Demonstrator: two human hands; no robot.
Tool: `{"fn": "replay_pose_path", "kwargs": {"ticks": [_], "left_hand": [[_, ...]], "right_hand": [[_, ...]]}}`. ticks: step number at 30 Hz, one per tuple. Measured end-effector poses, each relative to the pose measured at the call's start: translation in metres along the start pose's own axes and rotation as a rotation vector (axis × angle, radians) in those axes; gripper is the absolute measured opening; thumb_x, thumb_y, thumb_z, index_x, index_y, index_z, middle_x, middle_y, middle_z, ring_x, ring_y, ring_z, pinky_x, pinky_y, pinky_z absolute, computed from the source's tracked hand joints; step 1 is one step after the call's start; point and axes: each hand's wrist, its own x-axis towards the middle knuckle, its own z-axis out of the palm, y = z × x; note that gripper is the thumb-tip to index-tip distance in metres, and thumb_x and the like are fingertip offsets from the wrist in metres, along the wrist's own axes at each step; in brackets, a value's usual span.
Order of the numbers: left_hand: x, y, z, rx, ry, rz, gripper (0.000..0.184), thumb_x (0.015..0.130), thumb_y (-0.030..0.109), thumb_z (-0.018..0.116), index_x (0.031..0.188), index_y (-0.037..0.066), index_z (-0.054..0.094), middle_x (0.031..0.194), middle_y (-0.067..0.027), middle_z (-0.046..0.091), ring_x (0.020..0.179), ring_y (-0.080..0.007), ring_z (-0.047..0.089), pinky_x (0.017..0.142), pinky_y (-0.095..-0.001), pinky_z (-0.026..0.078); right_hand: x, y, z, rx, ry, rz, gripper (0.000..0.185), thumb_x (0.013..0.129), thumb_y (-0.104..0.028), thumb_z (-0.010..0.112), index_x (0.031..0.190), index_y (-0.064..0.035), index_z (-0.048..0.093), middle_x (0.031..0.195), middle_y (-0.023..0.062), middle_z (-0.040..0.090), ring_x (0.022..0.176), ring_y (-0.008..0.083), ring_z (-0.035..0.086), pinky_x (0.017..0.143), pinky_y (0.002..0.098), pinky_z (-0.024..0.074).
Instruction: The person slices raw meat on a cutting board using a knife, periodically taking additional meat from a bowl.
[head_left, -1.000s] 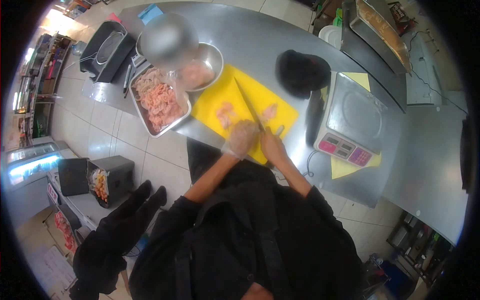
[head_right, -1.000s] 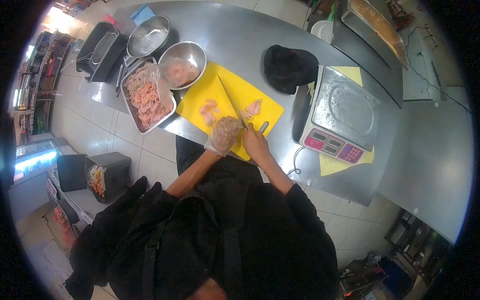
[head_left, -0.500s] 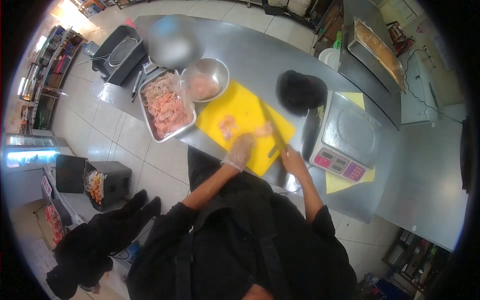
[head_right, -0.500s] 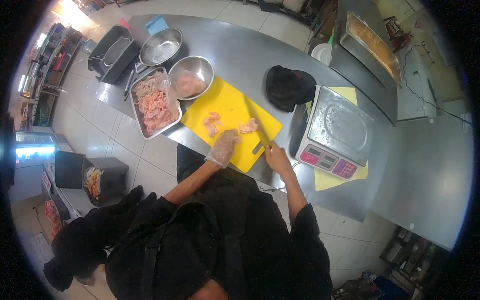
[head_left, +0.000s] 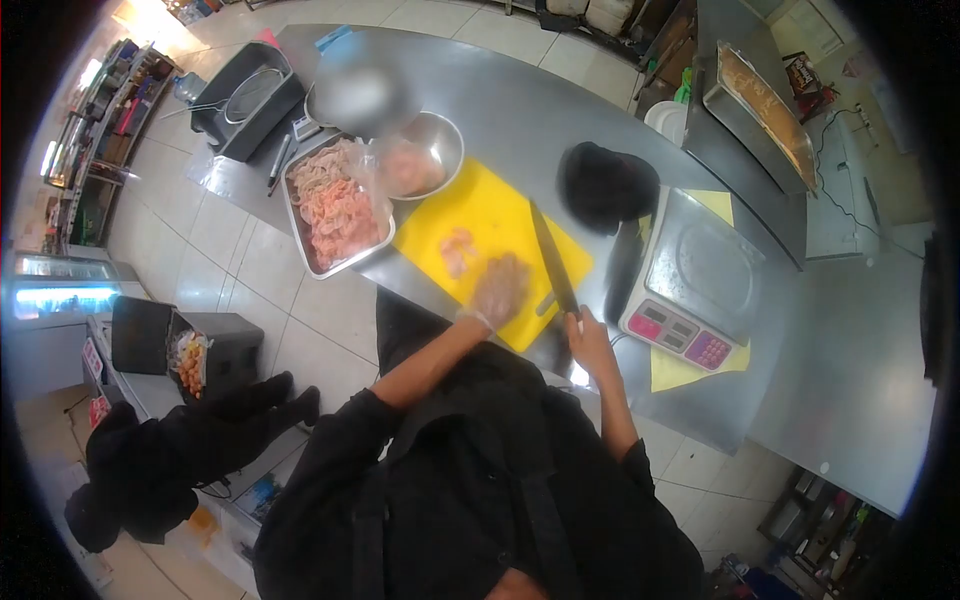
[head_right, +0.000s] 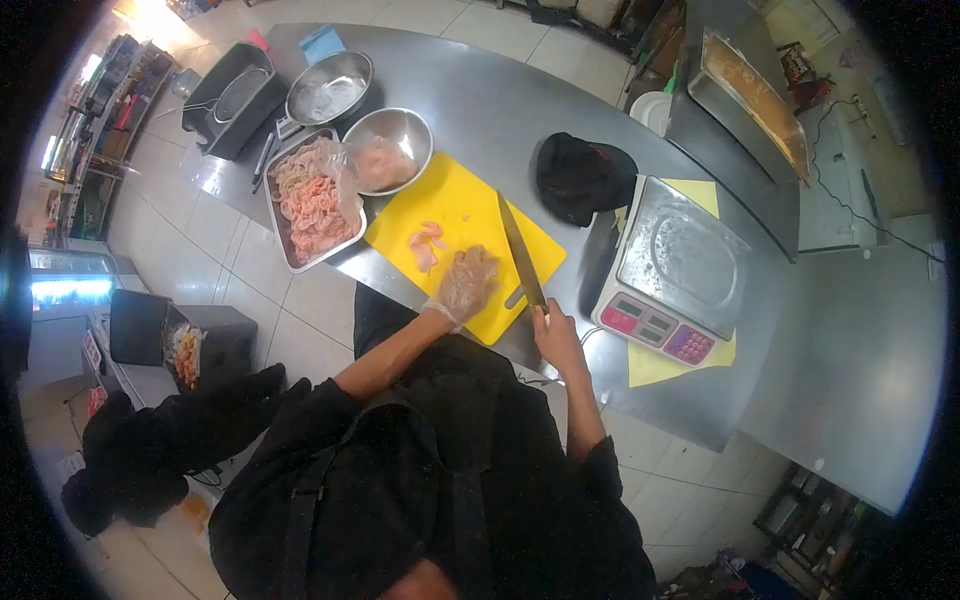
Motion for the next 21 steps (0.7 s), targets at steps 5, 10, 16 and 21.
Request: {"fn": "replay_pose_path", "kwargs": {"ticks": [5, 10, 16, 21], "left_hand": [[-0.004, -0.027, 0.019, 0.007, -0.006, 0.022, 0.025, 0.087, 0.021, 0.064, 0.106, 0.005, 0.065, 0.109, -0.0221, 0.063, 0.098, -0.0399, 0.062, 0.082, -0.0474, 0.050], [0.014, -0.059, -0.055, -0.322, -0.164, -0.227, 0.026, 0.090, 0.019, 0.067, 0.110, 0.003, 0.065, 0.096, -0.0177, 0.068, 0.076, -0.0281, 0.066, 0.076, -0.0407, 0.053], [0.037, -0.067, -0.256, -0.621, 0.636, -0.489, 0.019, 0.097, 0.006, 0.066, 0.115, 0.002, 0.064, 0.107, -0.0084, 0.068, 0.090, -0.0163, 0.067, 0.080, -0.0293, 0.055], [0.003, -0.179, -0.244, -0.191, 0.662, -0.466, 0.025, 0.095, 0.011, 0.068, 0.118, 0.002, 0.064, 0.115, -0.0145, 0.067, 0.104, -0.0282, 0.065, 0.091, -0.0354, 0.052]], "right_hand": [[0.002, 0.017, 0.008, -0.025, 0.152, -0.053, 0.040, 0.104, -0.033, 0.051, 0.121, 0.0032, 0.058, 0.092, 0.0359, 0.068, 0.091, 0.0512, 0.068, 0.078, 0.0533, 0.0533], [-0.005, 0.001, 0.003, 0.075, 0.156, -0.032, 0.038, 0.104, -0.030, 0.052, 0.116, 0.0056, 0.058, 0.096, 0.0337, 0.069, 0.093, 0.0493, 0.068, 0.077, 0.0510, 0.0531], [0.002, 0.014, 0.013, 0.098, 0.155, -0.088, 0.036, 0.104, -0.029, 0.052, 0.112, 0.0053, 0.058, 0.092, 0.0322, 0.069, 0.088, 0.0484, 0.069, 0.073, 0.0510, 0.0516], [0.016, 0.016, 0.019, 0.147, 0.033, 0.001, 0.040, 0.104, -0.031, 0.051, 0.115, 0.0066, 0.058, 0.087, 0.0309, 0.069, 0.084, 0.0470, 0.069, 0.070, 0.0504, 0.0511]]}}
